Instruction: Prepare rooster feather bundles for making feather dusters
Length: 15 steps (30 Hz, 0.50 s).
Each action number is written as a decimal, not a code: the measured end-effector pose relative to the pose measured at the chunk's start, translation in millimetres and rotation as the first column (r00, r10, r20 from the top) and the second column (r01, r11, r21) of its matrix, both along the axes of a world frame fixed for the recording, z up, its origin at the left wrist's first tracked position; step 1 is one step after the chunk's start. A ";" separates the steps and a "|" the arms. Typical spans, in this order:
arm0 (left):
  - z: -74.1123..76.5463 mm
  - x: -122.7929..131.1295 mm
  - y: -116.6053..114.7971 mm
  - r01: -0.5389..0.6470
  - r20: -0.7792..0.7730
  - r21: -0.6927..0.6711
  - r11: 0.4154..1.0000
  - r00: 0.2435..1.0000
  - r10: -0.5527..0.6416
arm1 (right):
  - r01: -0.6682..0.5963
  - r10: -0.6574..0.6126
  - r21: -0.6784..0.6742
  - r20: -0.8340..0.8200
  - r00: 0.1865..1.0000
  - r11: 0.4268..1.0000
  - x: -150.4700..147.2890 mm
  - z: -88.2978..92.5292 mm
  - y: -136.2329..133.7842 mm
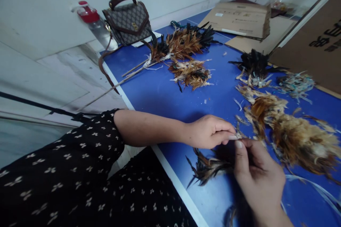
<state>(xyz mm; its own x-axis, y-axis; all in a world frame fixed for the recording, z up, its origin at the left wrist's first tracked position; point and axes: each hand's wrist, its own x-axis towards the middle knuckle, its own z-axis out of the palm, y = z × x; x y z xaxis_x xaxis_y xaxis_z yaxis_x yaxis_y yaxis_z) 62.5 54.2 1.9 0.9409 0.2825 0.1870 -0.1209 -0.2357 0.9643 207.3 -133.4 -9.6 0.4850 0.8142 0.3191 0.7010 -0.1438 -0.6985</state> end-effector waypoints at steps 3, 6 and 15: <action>-6.1 1.6 -5.8 -0.065 0.031 0.029 0.997 0.997 0.064 | -0.001 0.001 0.008 0.056 0.998 1.000 -6.7 -3.9 4.5; -14.4 5.8 -10.9 -0.122 0.084 -0.044 0.992 0.989 0.125 | 0.039 -0.045 0.051 0.125 0.991 0.998 -14.6 -4.6 8.0; -26.3 13.1 -19.5 -0.241 0.102 -0.181 0.953 0.960 0.262 | -0.043 -0.038 0.160 0.471 0.881 0.986 -25.8 0.0 20.0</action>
